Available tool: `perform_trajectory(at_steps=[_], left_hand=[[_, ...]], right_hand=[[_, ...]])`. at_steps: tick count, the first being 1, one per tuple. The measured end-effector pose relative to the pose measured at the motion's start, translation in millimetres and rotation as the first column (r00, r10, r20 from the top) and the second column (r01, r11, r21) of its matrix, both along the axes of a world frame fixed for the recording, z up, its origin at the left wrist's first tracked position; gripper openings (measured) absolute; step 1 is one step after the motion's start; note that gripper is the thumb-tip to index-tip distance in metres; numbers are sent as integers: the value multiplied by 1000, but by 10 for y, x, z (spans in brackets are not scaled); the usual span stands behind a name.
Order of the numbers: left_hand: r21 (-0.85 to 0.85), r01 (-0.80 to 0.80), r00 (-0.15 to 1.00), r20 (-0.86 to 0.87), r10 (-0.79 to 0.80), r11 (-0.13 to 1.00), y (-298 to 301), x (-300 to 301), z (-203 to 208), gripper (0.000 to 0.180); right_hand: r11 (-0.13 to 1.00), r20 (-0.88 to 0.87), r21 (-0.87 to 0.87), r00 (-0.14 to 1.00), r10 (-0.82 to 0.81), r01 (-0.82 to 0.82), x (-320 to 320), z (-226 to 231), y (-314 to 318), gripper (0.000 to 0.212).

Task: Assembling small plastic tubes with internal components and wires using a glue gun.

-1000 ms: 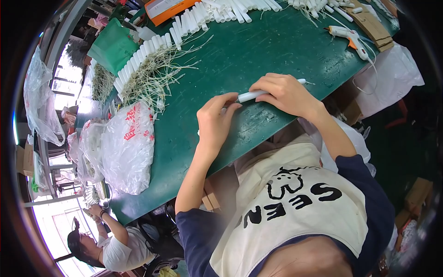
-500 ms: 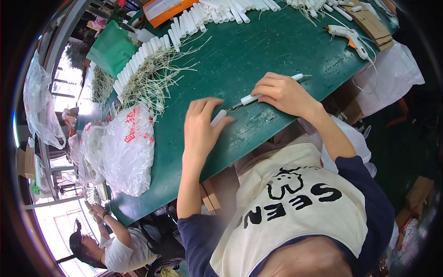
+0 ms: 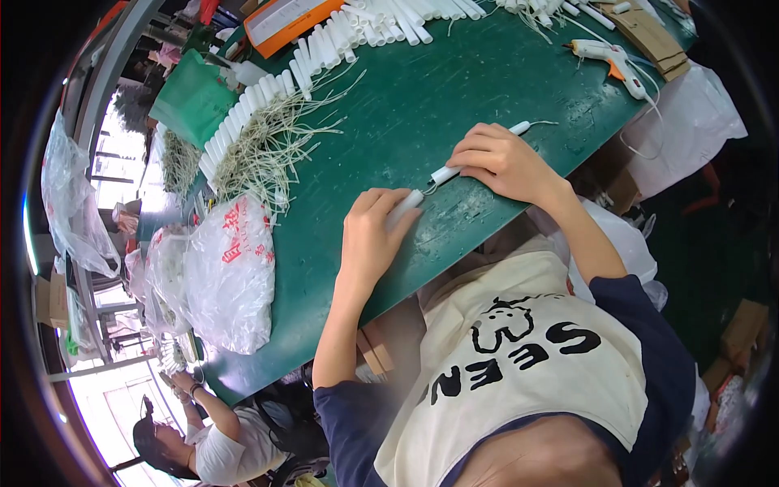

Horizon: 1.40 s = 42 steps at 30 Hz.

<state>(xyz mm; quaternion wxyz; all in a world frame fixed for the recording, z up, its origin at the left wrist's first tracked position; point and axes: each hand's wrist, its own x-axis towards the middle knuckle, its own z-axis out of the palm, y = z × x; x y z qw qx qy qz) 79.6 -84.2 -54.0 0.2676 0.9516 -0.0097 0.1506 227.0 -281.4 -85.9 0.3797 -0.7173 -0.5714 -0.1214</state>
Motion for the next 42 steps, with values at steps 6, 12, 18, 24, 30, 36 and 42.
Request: perform_trajectory(at_steps=[6, 12, 18, 24, 30, 36, 42], left_hand=[[50, -24, 994, -109, 29, 998, 84, 273, 288, 35], [281, -250, 963, 168, 209, 927, 684, 1158, 322, 30], [329, -485, 872, 255, 418, 811, 1323, 1977, 53, 29], [287, -642, 727, -68, 684, 711, 1250, 2378, 63, 51], [30, -677, 718, -193, 669, 735, 1359, 2478, 19, 46], [-419, -594, 803, -246, 544, 687, 1551, 2333, 192, 29], [-392, -486, 763, 246, 598, 781, 1525, 1766, 504, 34]], right_hand=[[998, -9, -21, 998, -62, 62, 5, 41, -29, 33], [995, -38, 78, 998, -54, 57, 1, 77, -74, 41], [994, -54, 90, 997, -53, 58, -17, 79, -65, 44], [995, -55, 85, 998, -44, 49, 7, 58, -103, 42], [994, -57, 73, 996, -71, 75, 28, 28, -89, 37], [994, -61, 76, 996, -69, 74, 0, 32, -61, 34], [958, -52, 251, 990, -128, 137, 57, 181, -216, 25]])
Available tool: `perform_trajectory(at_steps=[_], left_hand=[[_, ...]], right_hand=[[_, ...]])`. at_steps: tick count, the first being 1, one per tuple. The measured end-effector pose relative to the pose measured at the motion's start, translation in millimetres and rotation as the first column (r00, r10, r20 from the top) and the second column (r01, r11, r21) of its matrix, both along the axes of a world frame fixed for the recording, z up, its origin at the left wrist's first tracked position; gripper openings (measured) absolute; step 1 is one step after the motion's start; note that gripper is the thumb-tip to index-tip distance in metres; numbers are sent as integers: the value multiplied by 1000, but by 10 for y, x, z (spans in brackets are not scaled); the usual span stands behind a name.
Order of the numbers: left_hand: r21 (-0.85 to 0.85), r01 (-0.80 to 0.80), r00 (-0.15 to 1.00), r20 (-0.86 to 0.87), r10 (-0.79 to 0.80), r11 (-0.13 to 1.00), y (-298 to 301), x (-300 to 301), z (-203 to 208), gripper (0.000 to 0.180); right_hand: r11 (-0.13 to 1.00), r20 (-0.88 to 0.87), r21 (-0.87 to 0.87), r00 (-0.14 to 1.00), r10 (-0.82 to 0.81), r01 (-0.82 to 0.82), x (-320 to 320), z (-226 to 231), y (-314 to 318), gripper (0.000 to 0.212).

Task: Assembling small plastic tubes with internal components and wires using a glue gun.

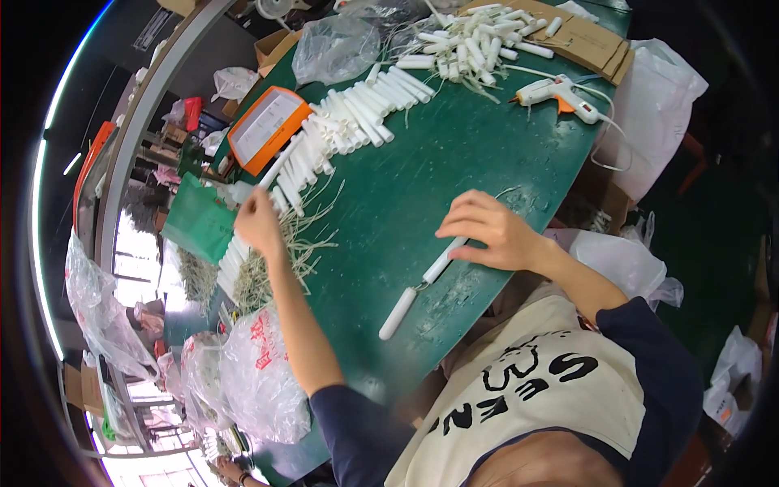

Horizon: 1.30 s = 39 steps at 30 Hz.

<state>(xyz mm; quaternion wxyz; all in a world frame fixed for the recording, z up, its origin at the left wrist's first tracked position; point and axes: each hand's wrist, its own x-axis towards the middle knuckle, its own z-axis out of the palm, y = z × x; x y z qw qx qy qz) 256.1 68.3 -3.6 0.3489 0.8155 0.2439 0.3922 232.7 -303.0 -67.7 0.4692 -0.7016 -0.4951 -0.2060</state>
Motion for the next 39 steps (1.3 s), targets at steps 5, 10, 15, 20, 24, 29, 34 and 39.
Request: perform_trajectory(at_steps=[5, 10, 15, 20, 24, 29, 34, 39], left_hand=[[-71, 63, 964, 262, -42, 995, -374, -906, 314, 31], [29, 154, 980, 122, -157, 988, -584, -1343, 219, 23], [282, 223, 975, -45, -219, 933, -750, -1610, 52, 14], [411, 484, 871, -148, -468, 772, -1361, -1506, 202, 29], [461, 661, 720, -168, -673, 592, -1685, -1446, 284, 29], [375, 669, 725, -140, -674, 641, -1540, -1558, 313, 32], [322, 121, 993, -50, -111, 939, -362, -1329, 113, 19], [406, -378, 816, -278, 506, 832, 1453, -1510, -131, 41]], right_hand=[[900, 118, 158, 897, -425, 406, 651, 322, -303, 17], [733, 157, 116, 717, -680, 670, 1543, 368, -664, 12], [961, -185, -44, 943, -276, 273, 1148, 451, -132, 17], [903, -452, -233, 863, 227, -360, 304, 678, 317, 45], [704, -732, -76, 519, 441, -706, 74, 647, 579, 48], [661, -747, 97, 384, 542, -744, 96, 550, 565, 37], [732, -753, 214, 368, 546, -647, 124, 428, 371, 21], [821, -785, 160, 433, 442, -548, -67, 532, 122, 19]])
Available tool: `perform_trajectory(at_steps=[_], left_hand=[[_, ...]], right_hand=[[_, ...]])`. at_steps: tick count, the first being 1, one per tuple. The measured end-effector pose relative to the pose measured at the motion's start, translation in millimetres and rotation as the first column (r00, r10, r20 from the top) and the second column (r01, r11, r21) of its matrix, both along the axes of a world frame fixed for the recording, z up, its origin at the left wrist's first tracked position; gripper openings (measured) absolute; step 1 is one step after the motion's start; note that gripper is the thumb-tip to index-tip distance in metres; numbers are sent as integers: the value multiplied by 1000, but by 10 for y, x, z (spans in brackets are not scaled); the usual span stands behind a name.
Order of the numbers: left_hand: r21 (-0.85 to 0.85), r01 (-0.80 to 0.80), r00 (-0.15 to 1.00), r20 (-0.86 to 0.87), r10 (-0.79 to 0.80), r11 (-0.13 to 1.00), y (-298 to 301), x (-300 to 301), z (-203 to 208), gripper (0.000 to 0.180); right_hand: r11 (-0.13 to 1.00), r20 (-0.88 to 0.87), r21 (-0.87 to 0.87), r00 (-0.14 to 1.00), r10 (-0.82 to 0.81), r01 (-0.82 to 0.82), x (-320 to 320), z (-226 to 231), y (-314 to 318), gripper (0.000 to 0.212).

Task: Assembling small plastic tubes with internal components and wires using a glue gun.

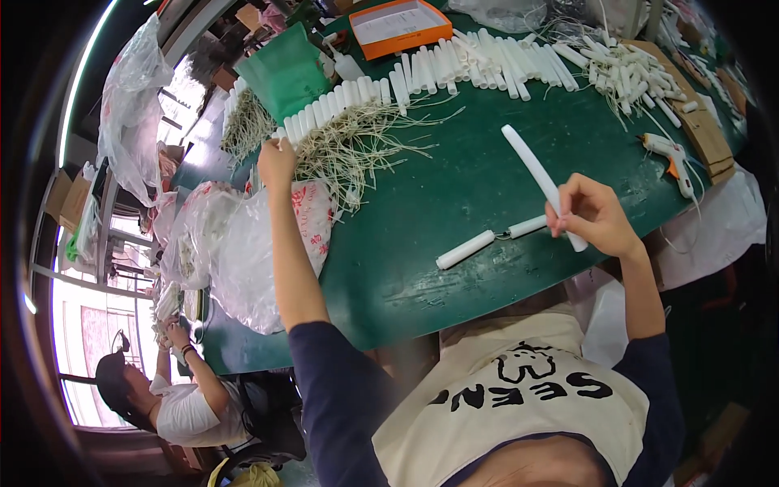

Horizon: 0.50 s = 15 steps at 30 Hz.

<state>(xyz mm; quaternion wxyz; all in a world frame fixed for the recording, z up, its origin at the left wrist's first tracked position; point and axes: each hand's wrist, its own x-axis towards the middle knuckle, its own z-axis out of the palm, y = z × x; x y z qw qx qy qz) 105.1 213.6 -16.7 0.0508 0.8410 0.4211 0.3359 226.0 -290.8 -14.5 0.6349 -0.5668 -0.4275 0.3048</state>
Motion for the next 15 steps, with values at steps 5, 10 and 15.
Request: perform_trajectory(at_steps=[5, 10, 15], left_hand=[[-219, -134, 948, -313, 60, 967, 658, 159, -113, 52], [-292, -178, 970, -213, 118, 939, 730, 427, -310, 63], [-241, -206, 977, -100, 187, 948, 1304, 146, -421, 59]], right_hand=[[998, -128, 28, 991, -46, 50, -54, 9, -149, 29], [995, -185, -88, 981, -62, 46, -62, 79, -250, 38], [995, -145, -88, 988, -51, 38, -49, 79, -172, 41]])
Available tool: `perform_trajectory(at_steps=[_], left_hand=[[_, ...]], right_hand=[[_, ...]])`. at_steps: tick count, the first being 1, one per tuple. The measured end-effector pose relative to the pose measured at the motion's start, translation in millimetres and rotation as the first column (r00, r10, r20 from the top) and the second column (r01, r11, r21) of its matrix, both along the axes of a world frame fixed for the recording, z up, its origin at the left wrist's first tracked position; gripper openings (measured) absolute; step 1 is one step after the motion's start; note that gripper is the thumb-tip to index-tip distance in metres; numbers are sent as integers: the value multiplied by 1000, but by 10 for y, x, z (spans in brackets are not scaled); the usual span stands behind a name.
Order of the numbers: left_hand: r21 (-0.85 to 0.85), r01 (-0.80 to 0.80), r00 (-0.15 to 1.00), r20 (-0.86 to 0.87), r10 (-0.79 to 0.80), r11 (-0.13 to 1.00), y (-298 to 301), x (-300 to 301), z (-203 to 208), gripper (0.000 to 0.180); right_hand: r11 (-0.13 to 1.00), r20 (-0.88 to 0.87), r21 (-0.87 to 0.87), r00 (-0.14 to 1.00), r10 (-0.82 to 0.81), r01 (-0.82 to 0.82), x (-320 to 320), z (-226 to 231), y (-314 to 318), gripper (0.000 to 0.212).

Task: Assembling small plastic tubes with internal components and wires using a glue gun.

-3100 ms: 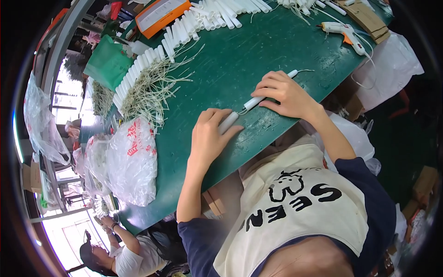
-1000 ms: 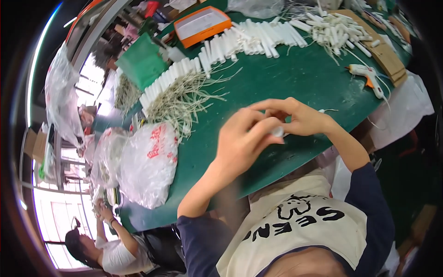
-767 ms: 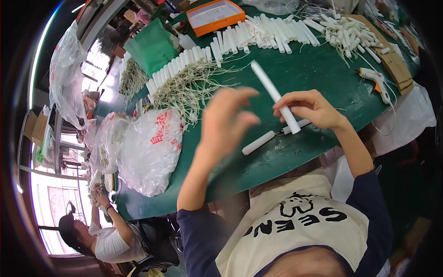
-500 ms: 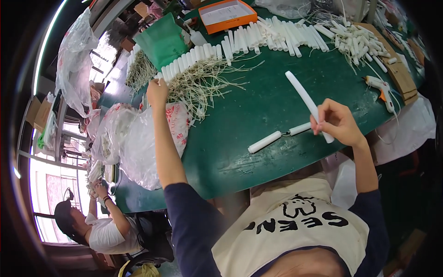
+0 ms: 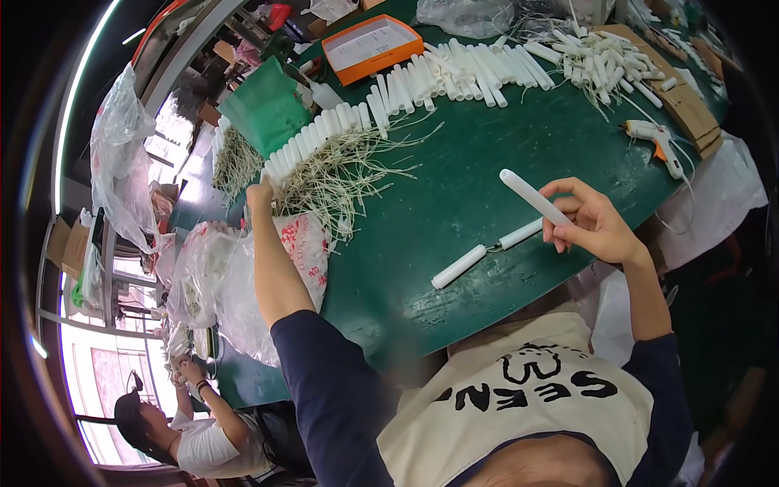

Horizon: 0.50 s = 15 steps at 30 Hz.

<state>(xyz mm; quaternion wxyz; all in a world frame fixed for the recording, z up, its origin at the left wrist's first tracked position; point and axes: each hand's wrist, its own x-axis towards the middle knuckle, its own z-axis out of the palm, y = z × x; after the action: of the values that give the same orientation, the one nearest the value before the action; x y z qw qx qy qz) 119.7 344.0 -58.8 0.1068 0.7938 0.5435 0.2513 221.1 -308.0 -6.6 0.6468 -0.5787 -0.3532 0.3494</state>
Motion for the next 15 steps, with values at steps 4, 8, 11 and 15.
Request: perform_trajectory(at_steps=[4, 8, 11, 15], left_hand=[[33, -21, 997, 77, 19, 999, -335, -119, 476, 44], [-9, 256, 858, 463, -223, 967, -932, -232, 1064, 40], [-32, 483, 720, 584, -375, 875, -1979, -310, 1523, 39], [-107, 818, 447, 735, -509, 565, -2918, -382, 1733, 33]], right_hand=[[999, 37, -27, 999, -17, 18, -1, -49, 42, 29], [1000, 24, 7, 999, -24, 24, -34, -58, 77, 24], [999, 31, 5, 998, -53, 53, -33, -46, 144, 21], [992, 52, 99, 995, -86, 80, 19, -46, 241, 14]])
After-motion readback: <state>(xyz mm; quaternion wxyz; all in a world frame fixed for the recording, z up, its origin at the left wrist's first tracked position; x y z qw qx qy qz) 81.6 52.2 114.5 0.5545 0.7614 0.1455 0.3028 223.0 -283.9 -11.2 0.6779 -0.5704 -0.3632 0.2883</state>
